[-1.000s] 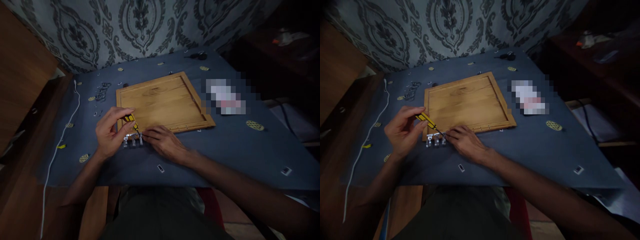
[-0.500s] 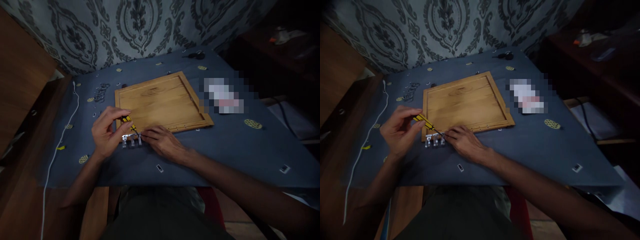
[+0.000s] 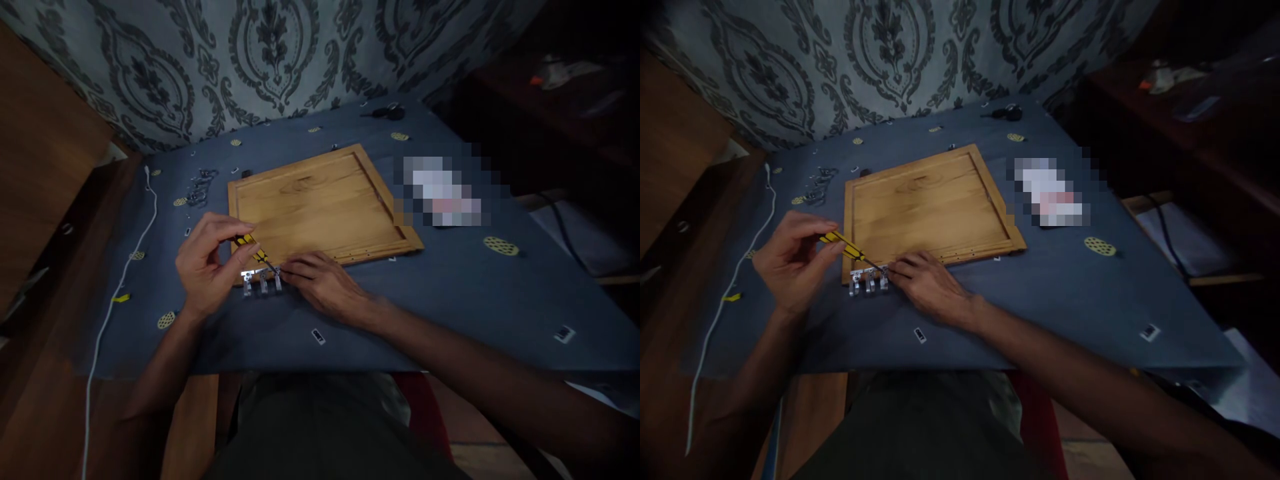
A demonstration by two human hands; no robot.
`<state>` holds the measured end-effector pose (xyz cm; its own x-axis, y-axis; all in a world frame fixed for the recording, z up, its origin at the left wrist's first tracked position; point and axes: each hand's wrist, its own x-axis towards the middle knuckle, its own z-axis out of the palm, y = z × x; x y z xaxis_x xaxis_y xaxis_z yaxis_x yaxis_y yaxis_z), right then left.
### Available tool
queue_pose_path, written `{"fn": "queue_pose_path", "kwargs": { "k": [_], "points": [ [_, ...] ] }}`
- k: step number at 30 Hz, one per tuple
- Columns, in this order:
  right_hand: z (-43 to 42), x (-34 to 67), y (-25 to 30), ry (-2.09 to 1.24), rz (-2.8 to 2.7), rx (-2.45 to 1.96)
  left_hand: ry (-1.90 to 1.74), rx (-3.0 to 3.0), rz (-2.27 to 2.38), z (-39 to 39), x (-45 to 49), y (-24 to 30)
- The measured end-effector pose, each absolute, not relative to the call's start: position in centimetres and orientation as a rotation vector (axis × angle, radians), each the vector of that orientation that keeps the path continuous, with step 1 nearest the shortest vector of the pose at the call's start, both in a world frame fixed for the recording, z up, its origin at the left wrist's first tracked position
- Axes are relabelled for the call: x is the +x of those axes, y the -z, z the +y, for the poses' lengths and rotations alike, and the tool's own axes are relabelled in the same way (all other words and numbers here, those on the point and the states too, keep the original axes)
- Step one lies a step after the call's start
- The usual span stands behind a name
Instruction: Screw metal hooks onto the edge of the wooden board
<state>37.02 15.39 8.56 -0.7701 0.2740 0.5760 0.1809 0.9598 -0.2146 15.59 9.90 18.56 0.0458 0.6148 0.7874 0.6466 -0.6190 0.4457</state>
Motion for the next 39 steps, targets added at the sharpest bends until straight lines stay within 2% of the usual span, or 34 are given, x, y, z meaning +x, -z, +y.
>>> {"fn": "queue_pose_path", "kwargs": {
  "k": [5, 13, 23, 30, 39],
  "points": [
    [15.3, 37.1, -8.6, -0.214, -2.476, -0.327, 1.743, -2.336, -1.468, 9.5, 15.3, -18.4],
    [15.4, 36.9, -8.5, -0.234, -2.481, -0.325, 1.694, -2.308, -1.303, 9.7, 15.3, -18.5],
    [15.4, 37.0, -8.4, -0.249, -2.484, -0.313, 1.620, -2.342, -1.478, 9.1, 14.9, -18.8],
    [15.4, 37.0, -8.5, -0.231, -2.486, -0.302, 1.606, -2.265, -1.360, 9.0, 15.6, -18.8],
    [15.4, 37.0, -8.7, -0.194, -2.493, -0.309, 1.536, -2.379, -1.464, 8.7, 15.2, -19.8]
  ]
}}
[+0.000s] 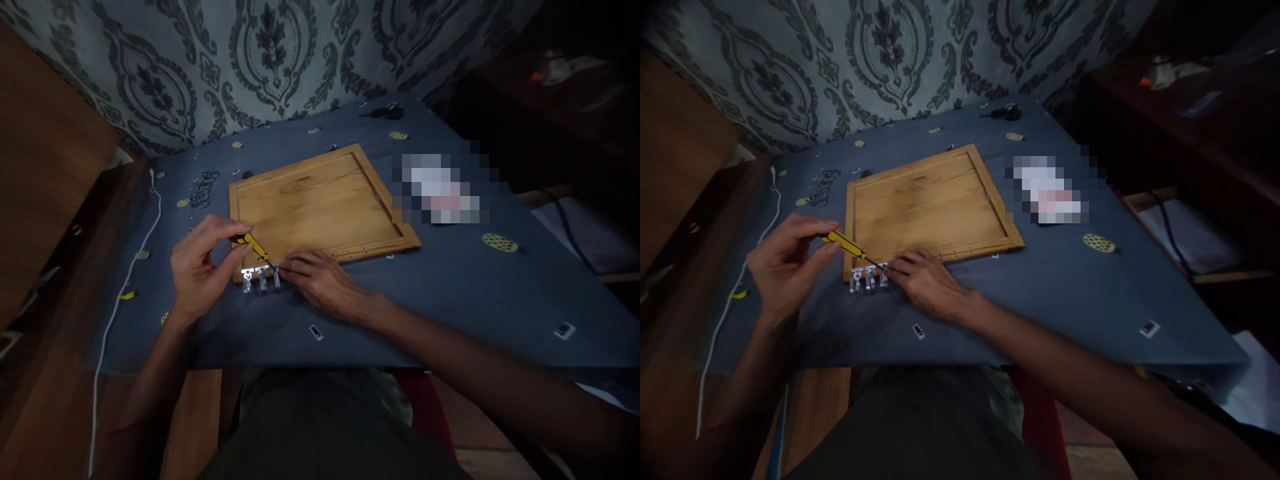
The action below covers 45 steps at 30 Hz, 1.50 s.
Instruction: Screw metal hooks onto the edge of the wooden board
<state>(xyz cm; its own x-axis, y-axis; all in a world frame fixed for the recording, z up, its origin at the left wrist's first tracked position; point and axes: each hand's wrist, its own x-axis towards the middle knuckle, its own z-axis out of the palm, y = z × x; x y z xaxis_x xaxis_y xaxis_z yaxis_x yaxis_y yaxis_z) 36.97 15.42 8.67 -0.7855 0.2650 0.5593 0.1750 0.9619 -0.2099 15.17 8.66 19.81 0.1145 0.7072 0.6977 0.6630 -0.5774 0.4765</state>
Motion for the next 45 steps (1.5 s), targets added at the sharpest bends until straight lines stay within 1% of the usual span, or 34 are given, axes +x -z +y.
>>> {"fn": "queue_pose_path", "kwargs": {
  "k": [8, 15, 26, 33, 39, 45],
  "points": [
    [15.36, 37.04, -8.84, -0.231, -2.517, -0.318, -1.644, 2.272, 1.451, 8.64, 15.50, -19.15],
    [15.50, 37.00, -9.08, -0.209, -2.519, -0.305, -1.595, 2.082, 1.449, 8.27, 15.74, -19.33],
    [15.60, 37.28, -9.31, -0.338, -2.577, -0.291, -1.631, 2.155, 1.449, 8.50, 16.12, -19.46],
    [15.67, 37.16, -9.01, -0.295, -2.554, -0.290, -1.585, 2.065, 1.521, 8.41, 15.92, -18.99],
    [15.73, 37.23, -9.12, -0.316, -2.557, -0.280, -1.661, 2.156, 1.528, 8.53, 16.04, -19.17],
    [15.76, 37.29, -9.20, -0.325, -2.571, -0.283, -1.525, 2.173, 1.493, 8.44, 15.58, -19.83]
  ]
}}
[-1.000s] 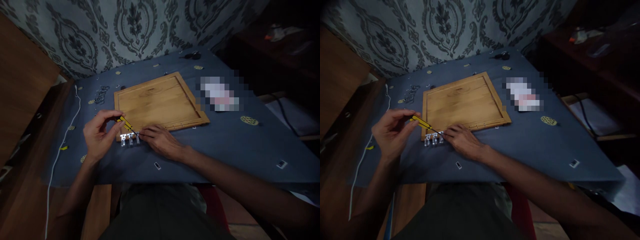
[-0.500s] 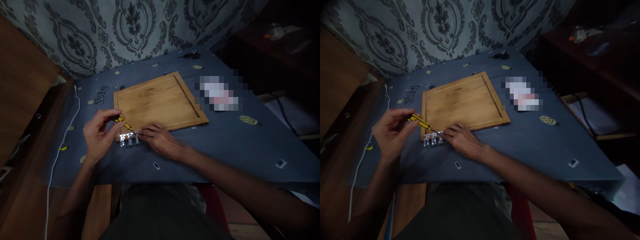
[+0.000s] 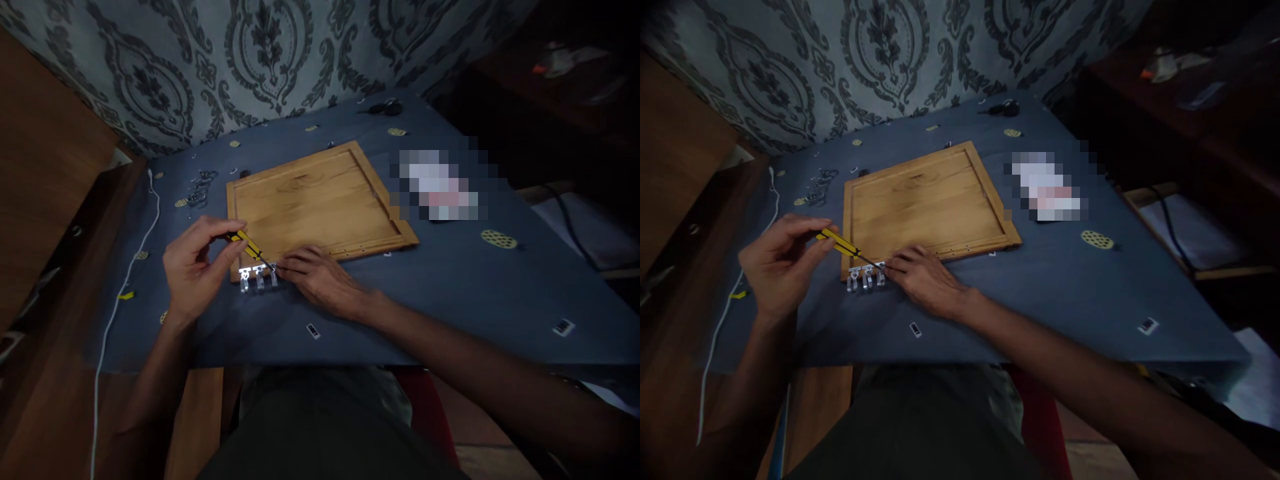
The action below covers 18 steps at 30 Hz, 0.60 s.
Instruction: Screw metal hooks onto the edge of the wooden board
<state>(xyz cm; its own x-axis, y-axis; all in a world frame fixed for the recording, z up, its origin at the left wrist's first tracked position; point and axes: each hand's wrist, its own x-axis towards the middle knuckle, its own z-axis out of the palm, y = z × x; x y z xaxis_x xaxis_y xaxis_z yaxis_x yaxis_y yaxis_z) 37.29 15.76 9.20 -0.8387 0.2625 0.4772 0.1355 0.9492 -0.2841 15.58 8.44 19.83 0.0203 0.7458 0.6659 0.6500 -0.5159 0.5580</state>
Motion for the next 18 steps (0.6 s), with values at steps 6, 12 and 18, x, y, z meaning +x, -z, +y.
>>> {"fn": "queue_pose_path", "kwargs": {
  "k": [6, 12, 18],
  "points": [
    [15.69, 37.34, -9.25, -0.320, -2.560, -0.276, -1.593, 2.223, 1.482, 8.48, 15.99, -19.43],
    [15.76, 37.36, -9.34, -0.339, -2.586, -0.276, -1.587, 2.246, 1.514, 8.61, 15.84, -19.66],
    [15.63, 37.34, -9.45, -0.305, -2.576, -0.288, -1.531, 2.130, 1.605, 8.26, 15.63, -19.36]
  ]
}}
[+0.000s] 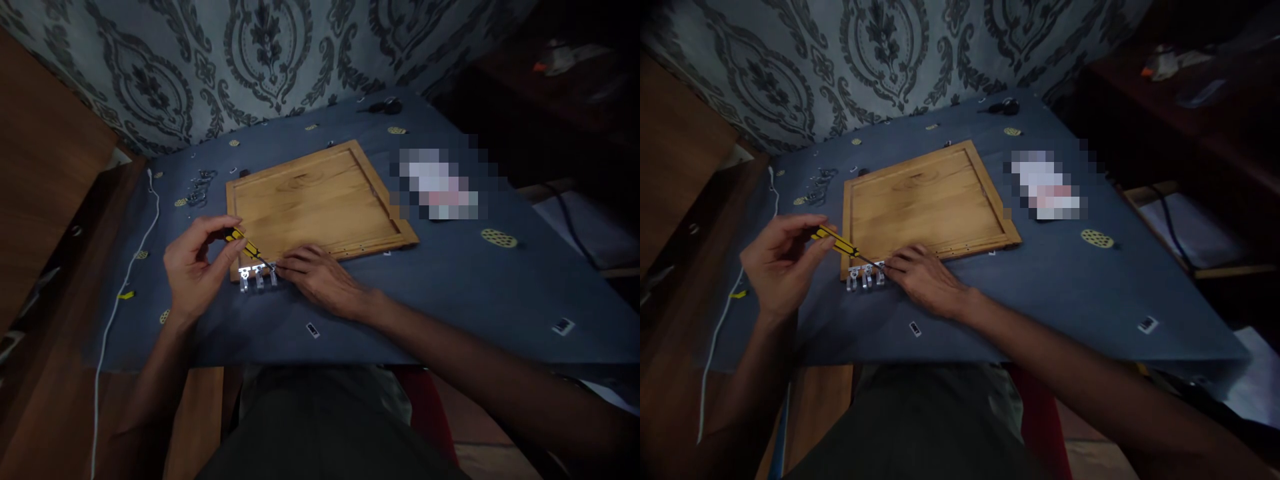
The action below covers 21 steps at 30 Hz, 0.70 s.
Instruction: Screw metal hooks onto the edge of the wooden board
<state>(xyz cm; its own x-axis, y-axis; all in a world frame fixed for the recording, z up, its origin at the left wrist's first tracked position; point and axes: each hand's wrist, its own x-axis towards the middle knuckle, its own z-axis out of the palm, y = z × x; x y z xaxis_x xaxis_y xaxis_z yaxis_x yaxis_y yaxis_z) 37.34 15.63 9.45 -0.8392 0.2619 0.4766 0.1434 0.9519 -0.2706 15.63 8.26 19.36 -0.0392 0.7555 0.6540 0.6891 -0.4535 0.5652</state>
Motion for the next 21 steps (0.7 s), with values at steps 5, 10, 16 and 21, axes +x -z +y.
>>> {"fn": "queue_pose_path", "kwargs": {
  "k": [5, 10, 16, 21],
  "points": [
    [15.7, 37.3, -9.5, -0.280, -2.582, -0.287, -1.609, 2.137, 1.627, 8.1, 15.9, -19.0],
    [15.7, 37.3, -9.3, -0.274, -2.574, -0.267, -1.548, 2.157, 1.587, 8.4, 15.7, -19.5],
    [15.7, 37.3, -9.3, -0.309, -2.589, -0.291, -1.420, 2.187, 1.544, 8.5, 15.7, -20.3],
    [15.7, 37.2, -9.1, -0.322, -2.564, -0.270, -1.541, 2.213, 1.532, 8.6, 15.8, -19.8]
  ]
}}
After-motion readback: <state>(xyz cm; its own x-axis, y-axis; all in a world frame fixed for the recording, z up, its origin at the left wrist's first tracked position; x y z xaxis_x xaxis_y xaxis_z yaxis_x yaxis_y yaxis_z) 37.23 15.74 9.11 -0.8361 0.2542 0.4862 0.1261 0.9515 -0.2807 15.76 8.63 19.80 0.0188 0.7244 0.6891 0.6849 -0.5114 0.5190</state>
